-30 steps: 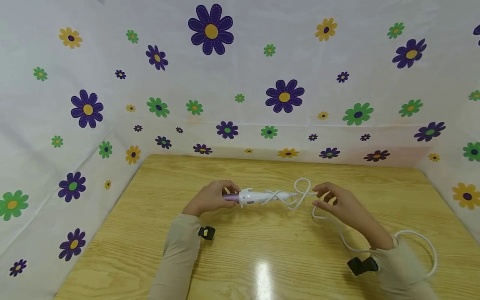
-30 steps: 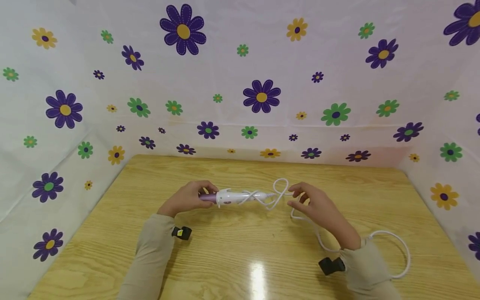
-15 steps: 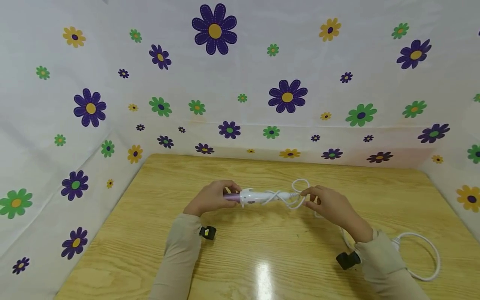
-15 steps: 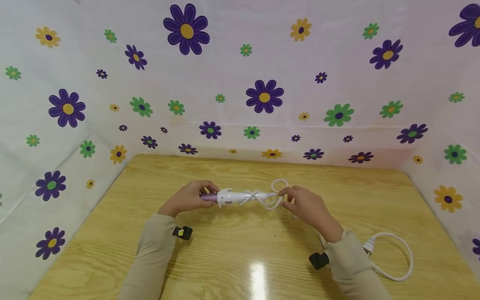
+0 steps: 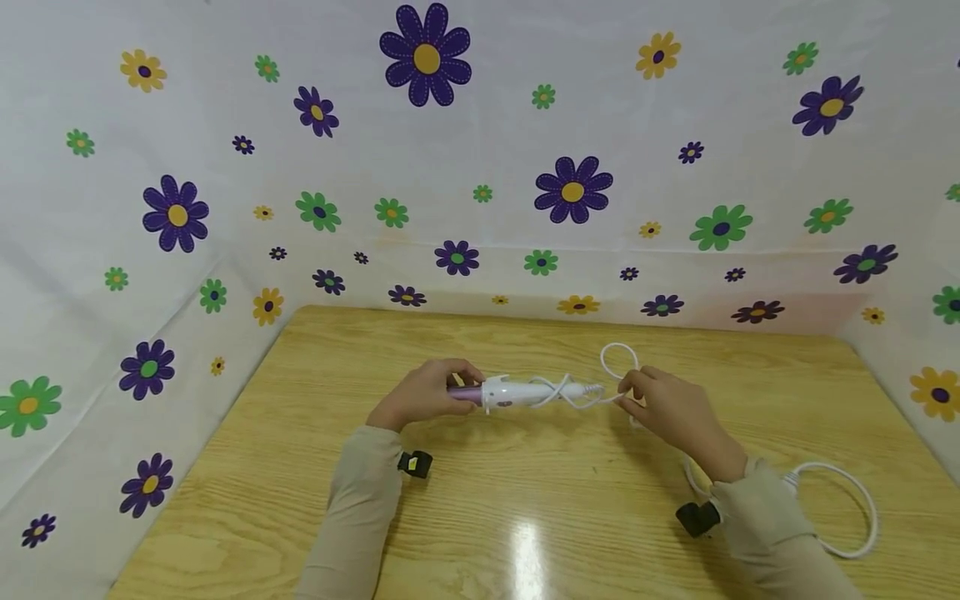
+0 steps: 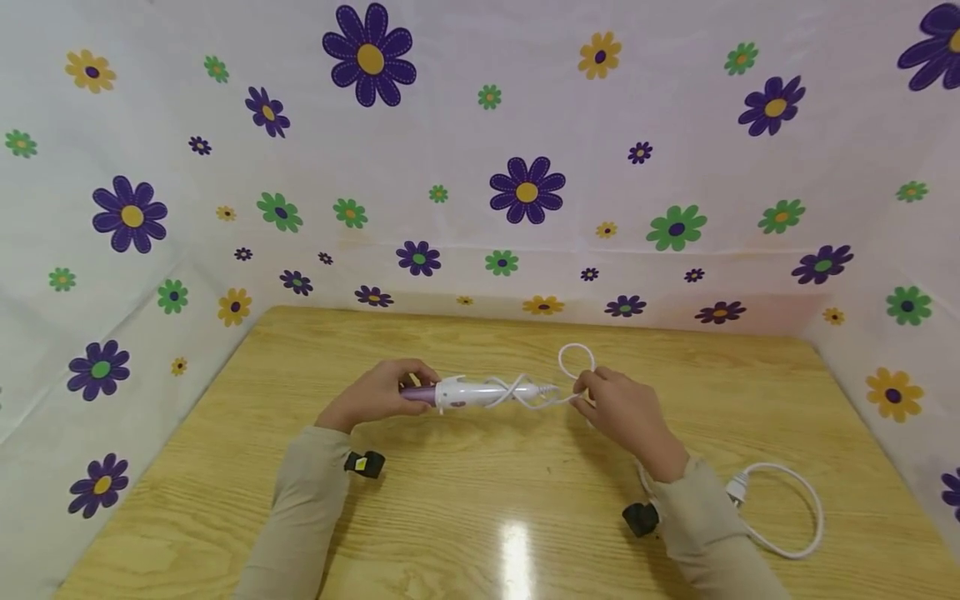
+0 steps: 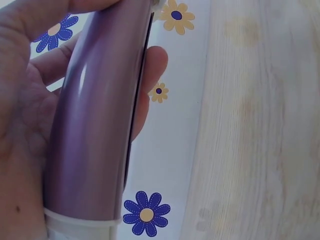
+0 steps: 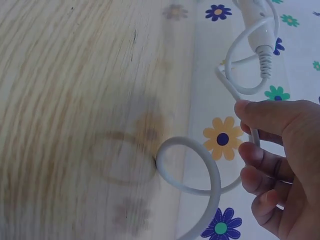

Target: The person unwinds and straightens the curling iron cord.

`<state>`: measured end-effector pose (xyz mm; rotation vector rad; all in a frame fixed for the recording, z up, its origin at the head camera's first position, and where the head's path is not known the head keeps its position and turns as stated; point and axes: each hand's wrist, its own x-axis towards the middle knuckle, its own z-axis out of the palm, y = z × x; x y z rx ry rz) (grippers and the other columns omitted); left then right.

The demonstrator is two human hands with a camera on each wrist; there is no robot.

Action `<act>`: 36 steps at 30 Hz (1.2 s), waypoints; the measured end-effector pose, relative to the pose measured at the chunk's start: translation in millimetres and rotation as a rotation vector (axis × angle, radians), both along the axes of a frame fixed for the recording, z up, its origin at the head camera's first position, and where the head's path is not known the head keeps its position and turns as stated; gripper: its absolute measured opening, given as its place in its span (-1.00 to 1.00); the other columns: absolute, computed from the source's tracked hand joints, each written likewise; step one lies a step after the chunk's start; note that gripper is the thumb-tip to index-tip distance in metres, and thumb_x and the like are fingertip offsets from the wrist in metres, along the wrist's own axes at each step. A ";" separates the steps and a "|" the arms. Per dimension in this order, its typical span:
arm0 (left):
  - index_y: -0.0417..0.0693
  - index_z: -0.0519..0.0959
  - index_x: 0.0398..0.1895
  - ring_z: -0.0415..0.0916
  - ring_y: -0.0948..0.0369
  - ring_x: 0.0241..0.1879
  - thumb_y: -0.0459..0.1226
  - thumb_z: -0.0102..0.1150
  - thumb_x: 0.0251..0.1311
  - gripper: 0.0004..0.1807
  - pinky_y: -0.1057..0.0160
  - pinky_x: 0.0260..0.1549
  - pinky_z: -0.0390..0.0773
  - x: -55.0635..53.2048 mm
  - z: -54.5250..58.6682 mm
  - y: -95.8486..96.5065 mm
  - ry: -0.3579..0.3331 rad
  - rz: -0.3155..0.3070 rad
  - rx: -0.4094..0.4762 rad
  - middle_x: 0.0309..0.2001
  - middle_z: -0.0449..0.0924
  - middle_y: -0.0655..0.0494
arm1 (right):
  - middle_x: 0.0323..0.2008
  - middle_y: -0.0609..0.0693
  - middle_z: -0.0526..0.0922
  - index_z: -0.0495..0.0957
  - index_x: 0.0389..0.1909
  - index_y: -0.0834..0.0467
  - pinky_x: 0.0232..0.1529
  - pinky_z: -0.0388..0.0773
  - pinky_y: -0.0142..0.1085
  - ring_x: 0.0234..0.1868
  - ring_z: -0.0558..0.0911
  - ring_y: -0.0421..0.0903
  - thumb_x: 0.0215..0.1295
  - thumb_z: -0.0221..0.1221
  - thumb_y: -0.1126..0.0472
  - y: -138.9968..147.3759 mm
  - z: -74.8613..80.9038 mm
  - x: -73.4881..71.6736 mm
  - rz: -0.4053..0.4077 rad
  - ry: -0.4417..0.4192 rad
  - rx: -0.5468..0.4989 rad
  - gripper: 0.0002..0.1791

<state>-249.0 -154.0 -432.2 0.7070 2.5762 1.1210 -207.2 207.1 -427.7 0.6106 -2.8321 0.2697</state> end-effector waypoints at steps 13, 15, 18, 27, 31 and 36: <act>0.02 0.57 0.03 0.53 0.18 -0.23 -0.24 0.36 0.08 -0.60 0.22 -0.16 0.54 0.1 -1.2 -3.7 -0.047 -0.009 0.031 -0.11 0.59 0.05 | -0.43 -0.03 0.57 0.63 -0.25 0.13 -0.66 0.27 -0.36 -0.59 0.39 -0.23 0.23 0.27 0.05 -3.2 -4.0 -9.8 -0.068 -0.067 -0.129 -0.77; 0.02 0.57 0.03 0.53 0.17 -0.22 -0.25 0.36 0.07 -0.60 0.21 -0.15 0.54 0.0 -0.8 -4.9 -0.047 -0.011 0.036 -0.11 0.59 0.05 | -0.44 -0.04 0.55 0.63 -0.25 0.13 -0.65 0.27 -0.36 -0.56 0.41 -0.23 0.23 0.27 0.05 -4.1 -3.3 -10.3 -0.073 -0.065 -0.146 -0.77; 0.01 0.58 0.00 0.53 0.16 -0.22 -0.27 0.37 0.06 -0.61 0.21 -0.16 0.54 0.3 -0.1 -5.7 -0.049 -0.013 0.037 -0.13 0.59 0.04 | -0.45 -0.04 0.55 0.63 -0.26 0.14 -0.65 0.27 -0.36 -0.55 0.42 -0.22 0.23 0.27 0.08 -5.5 -1.3 -11.8 -0.074 -0.049 -0.170 -0.79; 0.05 0.61 -0.05 0.50 0.23 -0.25 -0.22 0.37 0.01 -0.63 0.28 -0.22 0.51 -0.6 -5.1 -0.6 -0.036 -0.043 -0.046 -0.18 0.61 0.12 | -0.47 -0.02 0.55 0.62 -0.28 0.17 -0.56 0.28 -0.37 -0.49 0.41 -0.20 0.25 0.26 0.13 -6.1 5.7 -13.3 -0.057 -0.014 -0.305 -0.82; 0.06 0.60 -0.04 0.49 0.22 -0.26 -0.24 0.37 0.00 -0.62 0.27 -0.22 0.49 -1.5 -6.7 -4.7 -0.031 0.017 -0.056 -0.18 0.59 0.12 | -0.48 -0.09 0.53 0.60 -0.30 0.14 -0.48 0.33 -0.38 -0.45 0.41 -0.28 0.21 0.29 0.20 -1.2 7.3 -5.0 0.024 -0.015 -0.383 -0.89; 0.06 0.58 0.00 0.50 0.20 -0.25 -0.23 0.34 0.03 -0.61 0.24 -0.20 0.50 -2.7 -6.3 -8.4 -0.040 0.049 -0.048 -0.15 0.59 0.12 | -0.49 -0.18 0.48 0.57 -0.30 0.10 -0.49 0.32 -0.41 -0.46 0.36 -0.37 0.19 0.28 0.29 12.7 12.6 13.0 0.136 -0.048 -0.464 -0.90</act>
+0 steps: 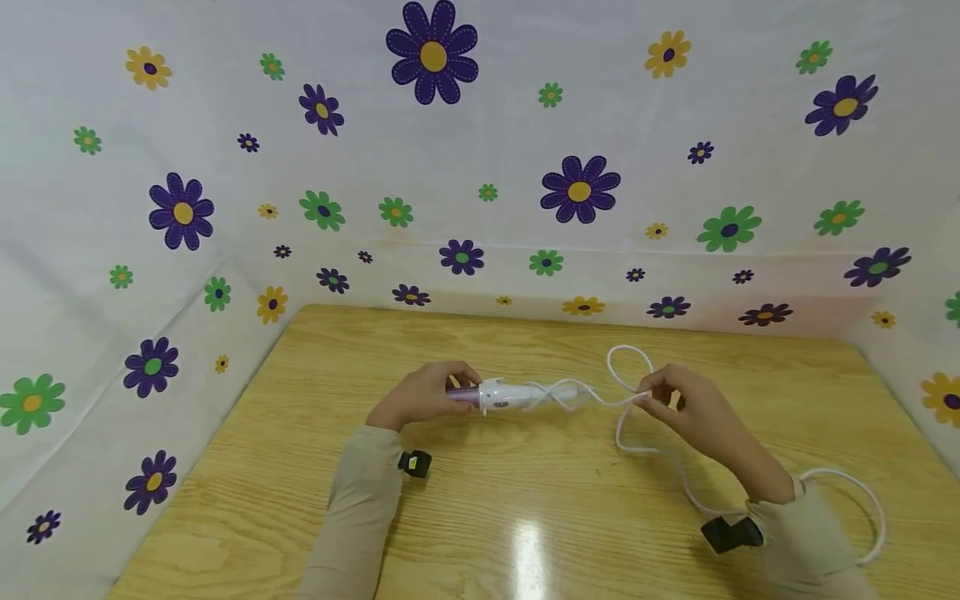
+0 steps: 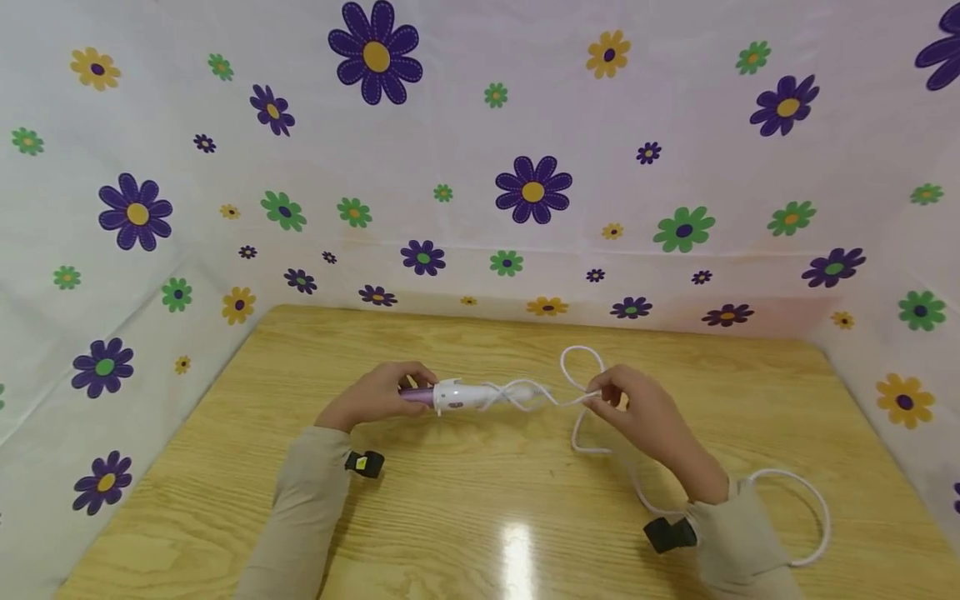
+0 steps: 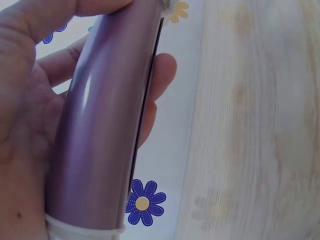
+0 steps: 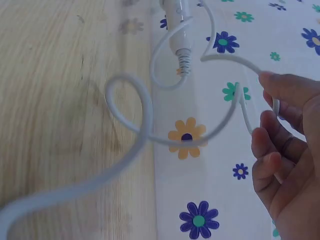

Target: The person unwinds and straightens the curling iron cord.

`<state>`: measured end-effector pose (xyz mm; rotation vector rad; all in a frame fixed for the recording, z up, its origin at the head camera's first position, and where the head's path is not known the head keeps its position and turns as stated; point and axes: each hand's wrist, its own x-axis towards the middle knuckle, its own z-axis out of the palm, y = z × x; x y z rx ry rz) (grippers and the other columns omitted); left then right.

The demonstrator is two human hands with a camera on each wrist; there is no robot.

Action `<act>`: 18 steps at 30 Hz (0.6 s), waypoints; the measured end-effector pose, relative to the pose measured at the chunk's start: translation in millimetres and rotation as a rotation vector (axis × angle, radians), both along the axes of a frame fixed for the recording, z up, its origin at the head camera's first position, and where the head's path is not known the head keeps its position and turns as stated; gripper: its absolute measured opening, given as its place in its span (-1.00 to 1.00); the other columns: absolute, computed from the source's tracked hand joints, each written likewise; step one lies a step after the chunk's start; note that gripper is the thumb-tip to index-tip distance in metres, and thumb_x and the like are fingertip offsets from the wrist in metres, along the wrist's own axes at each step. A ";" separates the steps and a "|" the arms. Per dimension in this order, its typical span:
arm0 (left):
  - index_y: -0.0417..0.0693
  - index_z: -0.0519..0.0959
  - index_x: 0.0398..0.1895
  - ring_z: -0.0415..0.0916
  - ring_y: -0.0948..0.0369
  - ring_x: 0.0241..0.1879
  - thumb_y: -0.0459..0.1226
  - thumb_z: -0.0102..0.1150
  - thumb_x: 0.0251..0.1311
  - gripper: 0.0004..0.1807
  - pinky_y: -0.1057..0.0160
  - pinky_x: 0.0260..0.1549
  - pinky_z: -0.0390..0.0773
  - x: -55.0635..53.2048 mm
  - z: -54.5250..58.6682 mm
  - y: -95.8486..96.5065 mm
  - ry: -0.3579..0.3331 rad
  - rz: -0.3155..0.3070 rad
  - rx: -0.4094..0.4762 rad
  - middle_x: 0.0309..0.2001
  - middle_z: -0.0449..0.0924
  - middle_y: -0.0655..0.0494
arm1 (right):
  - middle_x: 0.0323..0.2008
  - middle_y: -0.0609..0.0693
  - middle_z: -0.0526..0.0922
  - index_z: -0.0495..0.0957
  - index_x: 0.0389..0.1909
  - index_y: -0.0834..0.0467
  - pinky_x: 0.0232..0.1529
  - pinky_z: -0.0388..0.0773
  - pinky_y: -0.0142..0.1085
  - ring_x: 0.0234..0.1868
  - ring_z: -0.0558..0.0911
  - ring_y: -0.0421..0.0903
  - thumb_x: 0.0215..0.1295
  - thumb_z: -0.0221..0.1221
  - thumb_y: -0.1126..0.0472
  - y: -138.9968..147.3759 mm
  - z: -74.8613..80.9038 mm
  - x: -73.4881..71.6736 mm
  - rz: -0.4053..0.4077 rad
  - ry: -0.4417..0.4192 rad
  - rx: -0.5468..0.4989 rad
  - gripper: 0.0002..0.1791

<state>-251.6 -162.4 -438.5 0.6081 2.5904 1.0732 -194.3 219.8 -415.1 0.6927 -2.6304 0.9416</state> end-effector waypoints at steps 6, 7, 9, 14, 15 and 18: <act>0.07 0.58 0.01 0.52 0.19 -0.24 -0.22 0.33 0.04 -0.60 0.22 -0.19 0.51 -0.6 1.8 -0.6 -0.006 0.008 0.035 -0.14 0.60 0.10 | -0.45 -0.26 0.52 0.57 -0.32 0.01 -0.50 0.32 -0.43 -0.43 0.40 -0.40 0.15 0.30 0.36 26.5 -2.8 18.5 0.059 -0.027 -0.019 -0.82; 0.06 0.58 0.01 0.52 0.19 -0.24 -0.23 0.34 0.04 -0.60 0.23 -0.19 0.51 -0.4 2.4 -0.8 -0.003 0.004 0.041 -0.13 0.60 0.08 | -0.45 -0.27 0.53 0.57 -0.33 0.00 -0.50 0.32 -0.43 -0.43 0.40 -0.41 0.14 0.30 0.36 30.2 -4.5 19.6 0.059 -0.033 -0.015 -0.81; 0.03 0.58 0.02 0.52 0.19 -0.24 -0.24 0.34 0.04 -0.59 0.23 -0.19 0.51 -0.1 3.6 -1.0 0.003 -0.007 0.051 -0.13 0.60 0.06 | -0.45 -0.27 0.53 0.59 -0.33 0.01 -0.50 0.32 -0.42 -0.43 0.40 -0.41 0.15 0.29 0.35 36.9 -8.5 20.3 0.054 -0.048 0.007 -0.82; 0.01 0.58 0.02 0.52 0.18 -0.25 -0.24 0.34 0.06 -0.60 0.24 -0.19 0.51 0.0 4.7 -0.6 0.014 -0.019 0.062 -0.12 0.60 0.04 | -0.47 -0.24 0.52 0.64 -0.29 0.08 -0.49 0.32 -0.43 -0.44 0.37 -0.44 0.21 0.27 0.27 48.3 -22.1 16.3 -0.007 -0.144 0.082 -0.94; 0.02 0.58 0.02 0.52 0.18 -0.25 -0.24 0.34 0.06 -0.60 0.24 -0.19 0.51 -0.4 4.5 -0.5 0.016 -0.018 0.062 -0.12 0.60 0.04 | -0.46 -0.21 0.53 0.65 -0.28 0.11 -0.49 0.33 -0.42 -0.43 0.37 -0.44 0.22 0.26 0.26 49.7 -24.9 14.7 -0.016 -0.168 0.089 -0.93; 0.02 0.58 0.02 0.52 0.19 -0.25 -0.24 0.34 0.06 -0.60 0.25 -0.20 0.50 -1.5 3.3 0.1 0.019 -0.011 0.054 -0.12 0.60 0.05 | -0.43 -0.14 0.57 0.66 -0.25 0.16 -0.46 0.38 -0.43 -0.42 0.40 -0.43 0.24 0.25 0.25 52.4 -32.0 9.7 -0.048 -0.250 0.107 -0.89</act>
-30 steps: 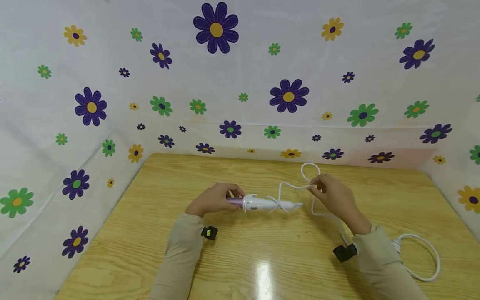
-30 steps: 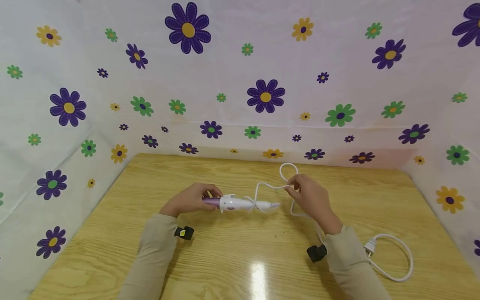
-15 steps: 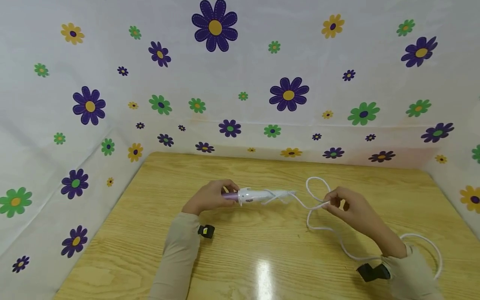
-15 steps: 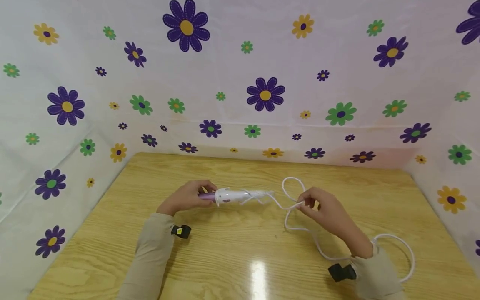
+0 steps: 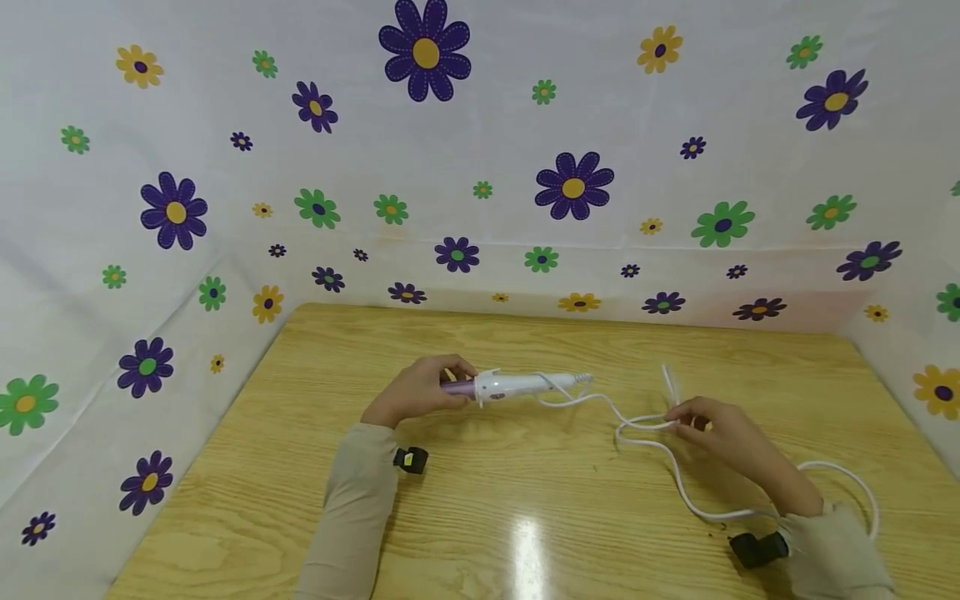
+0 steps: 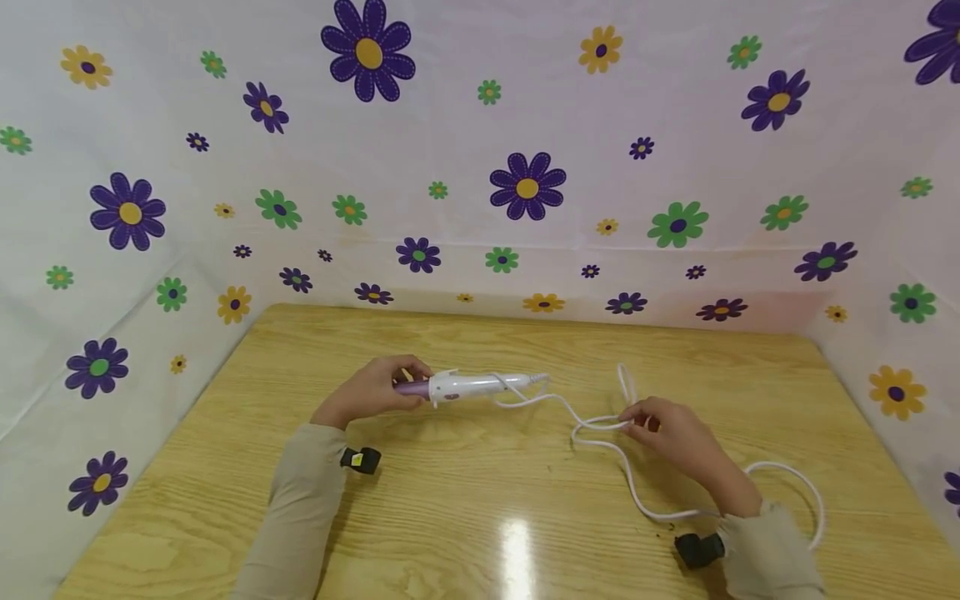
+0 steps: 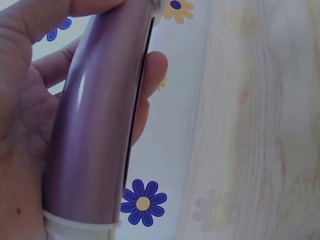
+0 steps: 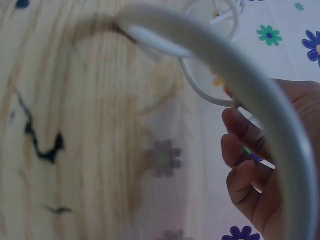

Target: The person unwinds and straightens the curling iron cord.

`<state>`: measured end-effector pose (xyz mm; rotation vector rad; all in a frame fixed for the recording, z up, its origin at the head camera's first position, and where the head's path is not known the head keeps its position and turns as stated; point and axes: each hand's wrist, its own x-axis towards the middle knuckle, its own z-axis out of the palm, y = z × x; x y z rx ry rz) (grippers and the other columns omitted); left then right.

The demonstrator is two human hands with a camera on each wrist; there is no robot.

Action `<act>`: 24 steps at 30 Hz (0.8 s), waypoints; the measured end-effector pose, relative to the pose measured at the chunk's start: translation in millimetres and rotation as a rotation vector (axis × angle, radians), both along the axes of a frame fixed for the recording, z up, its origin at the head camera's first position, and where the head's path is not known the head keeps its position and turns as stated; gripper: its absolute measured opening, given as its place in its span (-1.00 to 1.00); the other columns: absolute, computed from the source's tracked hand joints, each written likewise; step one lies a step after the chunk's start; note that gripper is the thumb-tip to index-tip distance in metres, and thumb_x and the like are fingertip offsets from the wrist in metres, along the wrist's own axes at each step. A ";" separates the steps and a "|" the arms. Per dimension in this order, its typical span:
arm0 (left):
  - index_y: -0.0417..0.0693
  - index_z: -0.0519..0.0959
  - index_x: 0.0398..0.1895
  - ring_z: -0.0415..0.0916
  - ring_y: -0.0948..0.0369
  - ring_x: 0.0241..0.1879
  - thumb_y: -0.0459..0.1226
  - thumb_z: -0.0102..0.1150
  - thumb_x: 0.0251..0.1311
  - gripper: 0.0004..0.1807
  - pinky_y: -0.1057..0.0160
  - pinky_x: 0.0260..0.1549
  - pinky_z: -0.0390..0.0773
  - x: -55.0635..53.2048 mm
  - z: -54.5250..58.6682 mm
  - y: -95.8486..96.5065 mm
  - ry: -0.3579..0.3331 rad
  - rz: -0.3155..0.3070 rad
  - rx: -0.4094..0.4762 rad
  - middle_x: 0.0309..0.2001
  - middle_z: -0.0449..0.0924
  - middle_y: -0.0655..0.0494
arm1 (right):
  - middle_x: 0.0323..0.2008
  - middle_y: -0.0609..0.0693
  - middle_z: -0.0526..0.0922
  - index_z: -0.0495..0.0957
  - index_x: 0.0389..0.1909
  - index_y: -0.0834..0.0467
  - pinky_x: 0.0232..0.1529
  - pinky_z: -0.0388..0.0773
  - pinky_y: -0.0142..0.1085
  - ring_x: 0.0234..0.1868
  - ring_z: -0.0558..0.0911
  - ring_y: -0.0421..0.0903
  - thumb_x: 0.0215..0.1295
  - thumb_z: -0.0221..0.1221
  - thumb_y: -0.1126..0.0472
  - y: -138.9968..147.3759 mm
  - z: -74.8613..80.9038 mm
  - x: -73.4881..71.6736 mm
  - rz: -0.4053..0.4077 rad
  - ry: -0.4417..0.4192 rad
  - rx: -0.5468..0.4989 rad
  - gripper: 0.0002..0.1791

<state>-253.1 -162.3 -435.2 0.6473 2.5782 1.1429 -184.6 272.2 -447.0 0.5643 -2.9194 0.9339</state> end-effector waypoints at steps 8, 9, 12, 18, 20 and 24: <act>0.02 0.58 0.02 0.51 0.18 -0.24 -0.24 0.33 0.07 -0.60 0.23 -0.17 0.50 -0.4 -2.0 1.9 -0.009 0.004 -0.022 -0.11 0.60 0.06 | -0.34 -0.02 0.62 0.66 -0.15 0.21 -0.38 0.47 -0.41 -0.37 0.48 -0.38 0.28 0.22 0.21 -2.0 -10.6 -8.7 -0.009 -0.107 -0.039 -0.80; 0.02 0.58 0.02 0.51 0.19 -0.24 -0.24 0.33 0.07 -0.61 0.23 -0.17 0.49 -0.5 -2.2 1.7 -0.008 0.003 -0.024 -0.11 0.60 0.06 | -0.33 -0.02 0.62 0.65 -0.13 0.21 -0.39 0.47 -0.41 -0.36 0.48 -0.38 0.29 0.21 0.21 -3.8 -8.3 -9.0 -0.008 -0.107 -0.038 -0.79; 0.03 0.58 0.02 0.51 0.19 -0.24 -0.23 0.34 0.06 -0.61 0.24 -0.17 0.49 -0.5 -1.3 2.2 -0.009 0.005 -0.029 -0.12 0.60 0.07 | -0.32 0.01 0.61 0.65 -0.11 0.21 -0.41 0.46 -0.40 -0.37 0.50 -0.35 0.29 0.21 0.22 -11.1 3.0 -9.1 -0.015 -0.065 -0.032 -0.79; 0.00 0.59 0.00 0.50 0.19 -0.26 -0.24 0.33 0.05 -0.61 0.24 -0.20 0.49 1.4 3.2 2.4 -0.008 0.004 -0.018 -0.14 0.60 0.06 | -0.28 0.04 0.68 0.64 -0.11 0.19 -0.40 0.48 -0.38 -0.36 0.54 -0.27 0.33 0.18 0.19 -39.2 33.1 -10.2 -0.017 0.011 -0.053 -0.79; 0.01 0.59 0.00 0.51 0.19 -0.26 -0.25 0.33 0.05 -0.62 0.24 -0.20 0.49 1.9 3.4 2.8 -0.007 0.006 -0.018 -0.14 0.60 0.06 | -0.24 0.06 0.70 0.63 -0.09 0.19 -0.39 0.50 -0.37 -0.34 0.58 -0.23 0.33 0.17 0.17 -51.1 37.7 -12.1 0.013 0.000 -0.070 -0.78; 0.01 0.59 0.00 0.50 0.20 -0.26 -0.26 0.34 0.07 -0.62 0.25 -0.21 0.49 2.1 0.6 4.1 -0.017 0.005 -0.019 -0.14 0.60 0.06 | -0.11 0.14 0.69 0.60 -0.06 0.21 -0.38 0.52 -0.37 -0.28 0.63 -0.14 0.34 0.17 0.18 -70.3 34.5 -17.8 0.080 -0.049 -0.095 -0.75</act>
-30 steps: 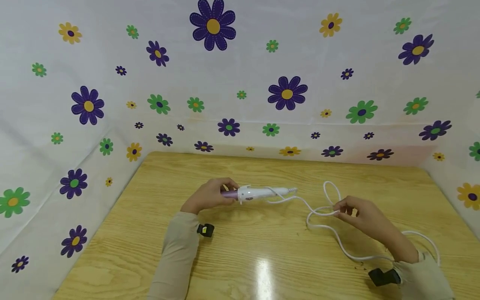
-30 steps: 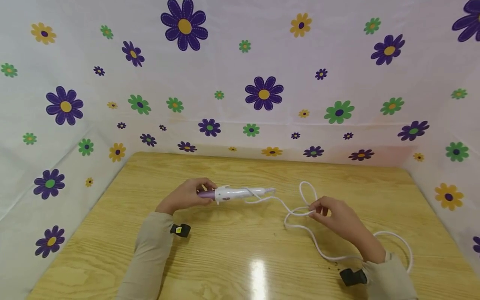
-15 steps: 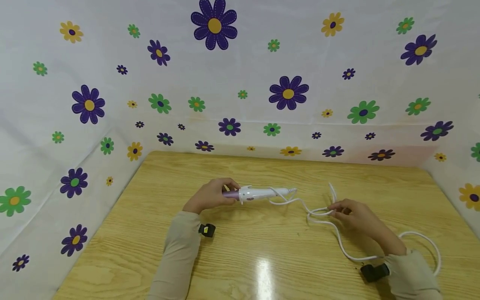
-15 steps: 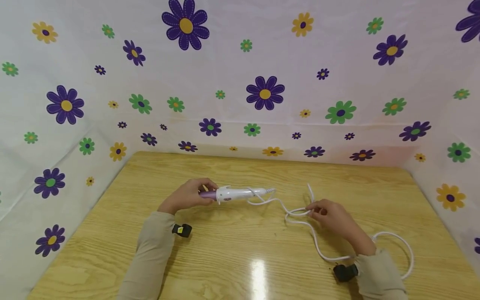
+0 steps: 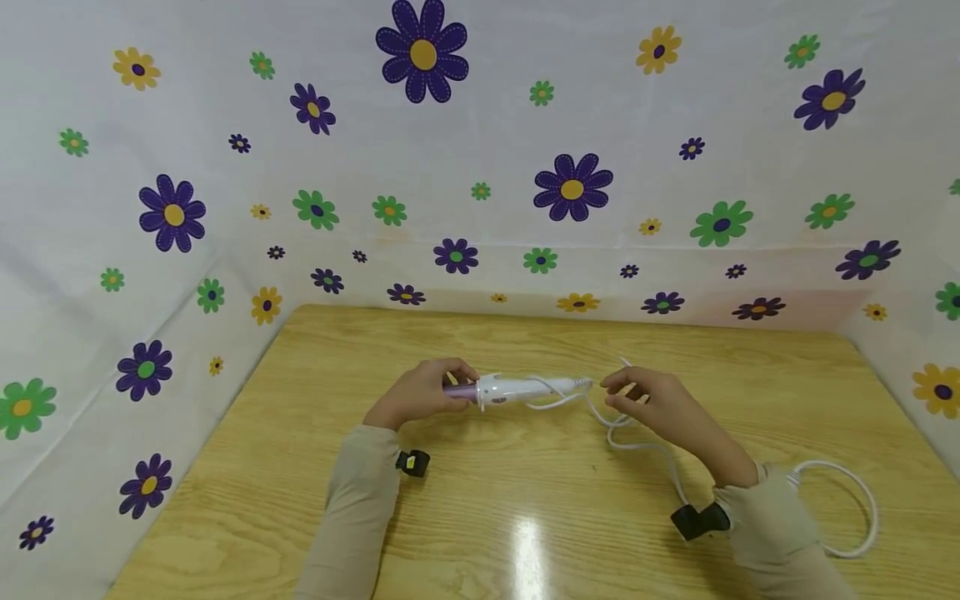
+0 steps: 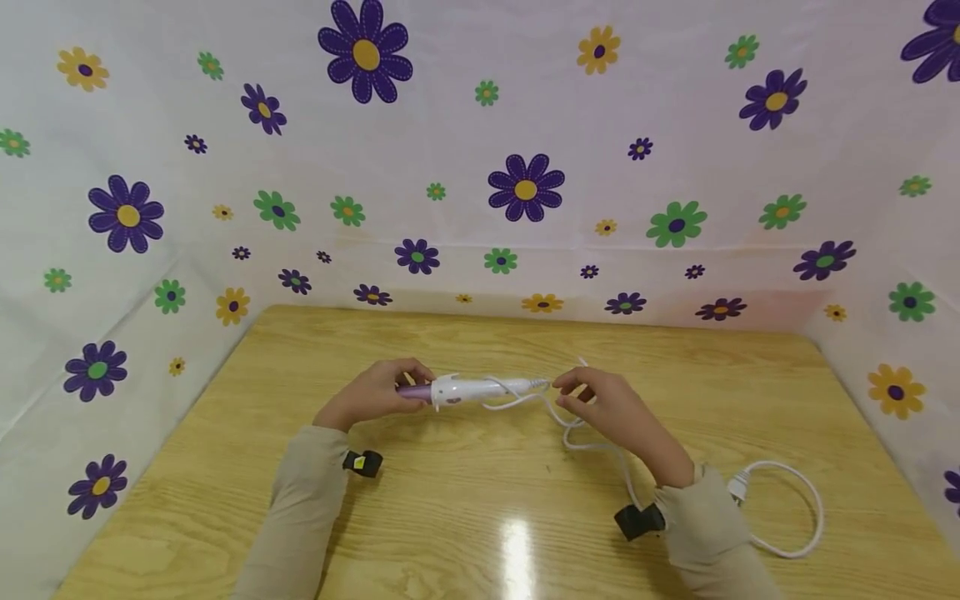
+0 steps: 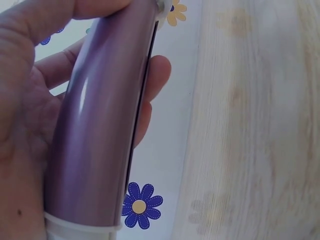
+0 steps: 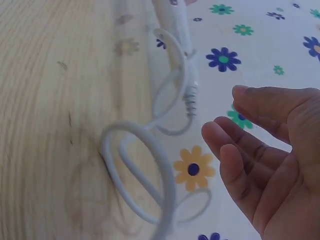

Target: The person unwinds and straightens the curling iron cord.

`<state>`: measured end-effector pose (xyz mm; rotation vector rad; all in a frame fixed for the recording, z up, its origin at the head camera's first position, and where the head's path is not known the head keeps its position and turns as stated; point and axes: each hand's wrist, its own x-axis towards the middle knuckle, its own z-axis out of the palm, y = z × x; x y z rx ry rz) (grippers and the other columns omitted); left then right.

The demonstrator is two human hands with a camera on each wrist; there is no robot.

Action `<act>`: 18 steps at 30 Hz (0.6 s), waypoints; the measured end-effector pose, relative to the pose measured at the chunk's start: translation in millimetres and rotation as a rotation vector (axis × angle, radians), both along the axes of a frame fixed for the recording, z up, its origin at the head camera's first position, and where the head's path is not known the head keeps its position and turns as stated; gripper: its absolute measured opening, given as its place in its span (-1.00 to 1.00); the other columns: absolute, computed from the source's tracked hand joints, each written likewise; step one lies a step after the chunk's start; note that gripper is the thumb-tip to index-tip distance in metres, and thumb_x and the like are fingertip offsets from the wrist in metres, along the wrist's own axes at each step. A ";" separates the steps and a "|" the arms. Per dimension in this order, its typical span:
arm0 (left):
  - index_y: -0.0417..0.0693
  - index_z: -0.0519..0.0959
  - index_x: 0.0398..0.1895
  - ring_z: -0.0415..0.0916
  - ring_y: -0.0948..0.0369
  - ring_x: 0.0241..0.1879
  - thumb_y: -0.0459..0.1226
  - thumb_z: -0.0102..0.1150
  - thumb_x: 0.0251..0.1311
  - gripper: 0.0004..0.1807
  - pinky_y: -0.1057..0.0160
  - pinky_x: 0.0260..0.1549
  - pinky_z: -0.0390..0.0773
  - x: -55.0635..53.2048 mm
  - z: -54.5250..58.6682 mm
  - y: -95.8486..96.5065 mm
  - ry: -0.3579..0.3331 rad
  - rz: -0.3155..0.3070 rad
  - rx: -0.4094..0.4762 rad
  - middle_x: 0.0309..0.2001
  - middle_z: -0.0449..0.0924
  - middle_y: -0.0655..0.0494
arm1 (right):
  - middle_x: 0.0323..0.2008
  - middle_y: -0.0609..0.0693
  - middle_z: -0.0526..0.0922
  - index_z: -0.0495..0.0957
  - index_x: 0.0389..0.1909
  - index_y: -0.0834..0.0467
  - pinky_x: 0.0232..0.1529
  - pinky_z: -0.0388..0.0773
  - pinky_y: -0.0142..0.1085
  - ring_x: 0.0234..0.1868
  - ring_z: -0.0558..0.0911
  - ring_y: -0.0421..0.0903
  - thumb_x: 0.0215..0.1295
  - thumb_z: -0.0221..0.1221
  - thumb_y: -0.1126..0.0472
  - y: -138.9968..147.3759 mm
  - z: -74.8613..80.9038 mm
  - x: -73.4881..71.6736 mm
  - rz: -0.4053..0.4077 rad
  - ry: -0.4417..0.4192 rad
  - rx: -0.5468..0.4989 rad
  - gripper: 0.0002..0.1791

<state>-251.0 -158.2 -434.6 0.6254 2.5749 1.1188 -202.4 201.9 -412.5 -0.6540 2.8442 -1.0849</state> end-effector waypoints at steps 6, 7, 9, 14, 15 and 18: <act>0.02 0.59 0.00 0.50 0.19 -0.27 -0.26 0.33 0.07 -0.63 0.25 -0.22 0.49 0.9 -2.1 -0.2 0.001 -0.002 0.007 -0.14 0.60 0.07 | 0.02 0.23 0.63 0.56 0.05 0.22 -0.41 0.54 -0.37 -0.22 0.67 -0.02 0.33 0.17 0.22 -15.8 -15.4 -7.9 0.050 -0.082 -0.024 -0.69; 0.02 0.58 0.00 0.50 0.20 -0.27 -0.26 0.33 0.07 -0.63 0.25 -0.23 0.49 0.7 -2.2 -0.4 0.002 -0.003 0.007 -0.14 0.60 0.07 | 0.03 0.24 0.62 0.56 0.07 0.21 -0.42 0.54 -0.37 -0.22 0.67 -0.02 0.34 0.16 0.22 -17.7 -17.4 -9.1 0.056 -0.089 -0.018 -0.68; 0.01 0.58 0.01 0.50 0.20 -0.28 -0.26 0.32 0.07 -0.62 0.25 -0.23 0.49 0.4 -2.4 -0.8 0.006 -0.006 0.006 -0.14 0.60 0.07 | 0.06 0.25 0.60 0.55 0.11 0.19 -0.44 0.53 -0.37 -0.22 0.67 -0.02 0.35 0.14 0.22 -21.0 -21.0 -11.2 0.063 -0.097 0.002 -0.66; 0.01 0.58 0.01 0.49 0.20 -0.27 -0.25 0.33 0.07 -0.62 0.26 -0.22 0.49 -1.0 -3.4 -1.8 0.011 -0.011 -0.002 -0.14 0.60 0.07 | 0.07 0.21 0.61 0.58 0.06 0.17 -0.46 0.52 -0.37 -0.24 0.64 -0.07 0.36 0.13 0.24 -26.5 -29.4 -13.8 0.049 -0.102 0.019 -0.71; 0.00 0.58 0.00 0.49 0.20 -0.27 -0.25 0.33 0.06 -0.62 0.25 -0.22 0.49 -0.9 -3.5 -1.8 0.010 -0.013 -0.001 -0.15 0.60 0.07 | 0.05 0.19 0.63 0.59 0.03 0.17 -0.46 0.52 -0.37 -0.26 0.63 -0.09 0.35 0.14 0.24 -27.4 -31.0 -13.7 0.044 -0.108 0.009 -0.73; 0.01 0.59 0.00 0.49 0.20 -0.26 -0.25 0.34 0.06 -0.62 0.25 -0.22 0.49 -1.5 -4.1 -1.9 0.014 -0.018 -0.001 -0.15 0.59 0.08 | -0.09 0.13 0.66 0.60 -0.05 0.17 -0.48 0.51 -0.37 -0.33 0.60 -0.15 0.32 0.16 0.25 -30.9 -34.7 -13.1 0.030 -0.125 -0.018 -0.78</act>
